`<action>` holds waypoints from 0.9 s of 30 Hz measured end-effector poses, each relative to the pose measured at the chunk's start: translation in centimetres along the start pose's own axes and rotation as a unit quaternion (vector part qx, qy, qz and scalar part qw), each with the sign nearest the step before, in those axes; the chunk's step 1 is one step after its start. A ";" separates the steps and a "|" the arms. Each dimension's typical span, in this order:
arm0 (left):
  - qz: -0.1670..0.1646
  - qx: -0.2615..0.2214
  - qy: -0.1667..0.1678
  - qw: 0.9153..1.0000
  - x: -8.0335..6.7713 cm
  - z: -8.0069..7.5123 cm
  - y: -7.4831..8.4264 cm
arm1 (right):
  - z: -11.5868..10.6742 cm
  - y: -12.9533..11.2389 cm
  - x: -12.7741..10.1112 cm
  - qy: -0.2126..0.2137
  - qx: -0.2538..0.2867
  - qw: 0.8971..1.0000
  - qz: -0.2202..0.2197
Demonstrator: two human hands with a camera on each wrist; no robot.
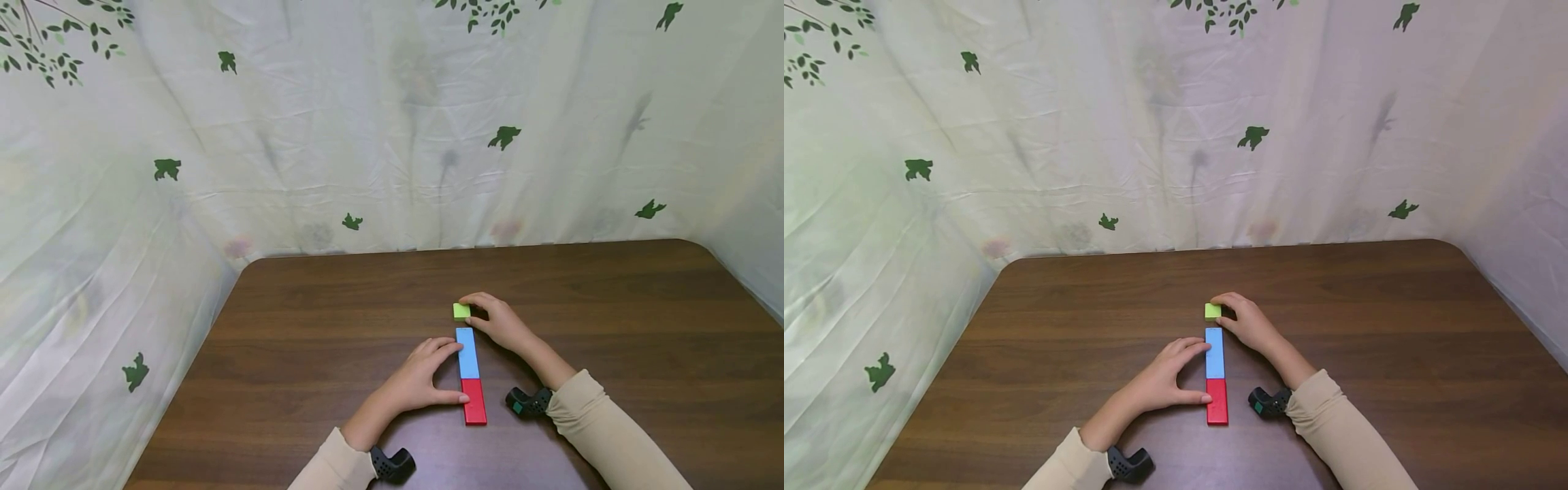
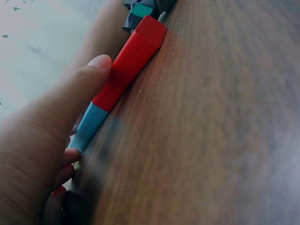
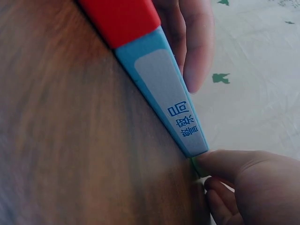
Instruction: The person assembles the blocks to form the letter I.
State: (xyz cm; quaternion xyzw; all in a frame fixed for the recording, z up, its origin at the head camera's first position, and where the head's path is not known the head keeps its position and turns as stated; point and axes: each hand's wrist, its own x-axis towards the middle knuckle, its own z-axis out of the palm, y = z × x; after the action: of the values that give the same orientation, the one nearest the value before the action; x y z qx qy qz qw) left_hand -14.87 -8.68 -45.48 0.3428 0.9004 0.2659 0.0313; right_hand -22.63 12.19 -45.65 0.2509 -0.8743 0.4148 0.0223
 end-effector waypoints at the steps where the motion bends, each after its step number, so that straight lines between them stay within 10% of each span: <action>1: 0.001 0.000 0.000 1.000 0.0 0.0 0.0 | 0.0 0.0 0.0 -0.001 0.001 1.000 0.000; 27: 0.009 0.003 0.007 1.000 -0.1 0.1 -0.1 | -0.1 0.0 -0.1 -0.003 0.001 1.000 -0.019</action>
State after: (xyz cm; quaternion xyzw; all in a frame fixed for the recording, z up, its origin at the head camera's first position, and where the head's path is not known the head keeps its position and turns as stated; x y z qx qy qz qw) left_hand -14.87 -8.74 -45.60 0.3489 0.8983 0.2661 0.0215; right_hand -22.60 12.30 -45.58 0.2691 -0.8688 0.4147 0.0273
